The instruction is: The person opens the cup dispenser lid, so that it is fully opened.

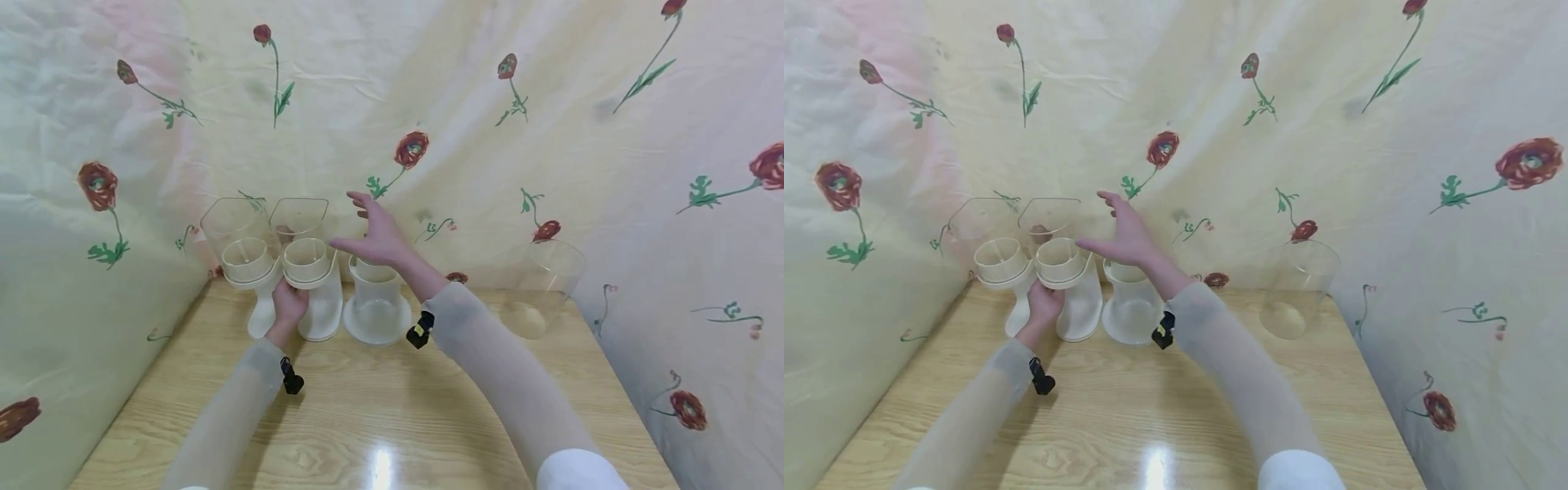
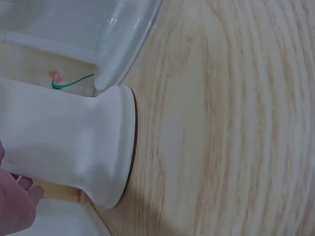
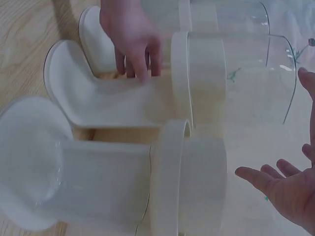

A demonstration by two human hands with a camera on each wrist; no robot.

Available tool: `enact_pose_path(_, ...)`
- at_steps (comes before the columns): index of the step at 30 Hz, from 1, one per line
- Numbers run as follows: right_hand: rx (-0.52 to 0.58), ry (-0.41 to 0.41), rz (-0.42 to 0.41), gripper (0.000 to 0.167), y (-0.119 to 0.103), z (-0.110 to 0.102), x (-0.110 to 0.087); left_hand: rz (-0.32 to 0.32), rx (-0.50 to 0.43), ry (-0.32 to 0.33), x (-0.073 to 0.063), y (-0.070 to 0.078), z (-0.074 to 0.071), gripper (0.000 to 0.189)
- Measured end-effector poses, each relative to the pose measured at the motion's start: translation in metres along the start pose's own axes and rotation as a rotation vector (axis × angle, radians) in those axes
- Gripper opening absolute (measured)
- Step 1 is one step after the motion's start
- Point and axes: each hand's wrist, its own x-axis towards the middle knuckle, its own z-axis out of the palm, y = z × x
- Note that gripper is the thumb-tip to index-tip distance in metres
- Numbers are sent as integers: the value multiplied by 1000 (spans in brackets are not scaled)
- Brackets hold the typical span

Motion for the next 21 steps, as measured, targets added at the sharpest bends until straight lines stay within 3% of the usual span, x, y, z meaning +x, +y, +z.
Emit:
enact_pose_path(6,14,-14,-42,102,-14,25,10,-57,61,37,0,0,0,18)
enact_pose_path(12,-21,-46,-29,89,-21,46,13,-129,168,90,4,3,0,27)
enact_pose_path(21,-45,29,-50,78,-18,52,13,-140,219,82,6,7,2,26)
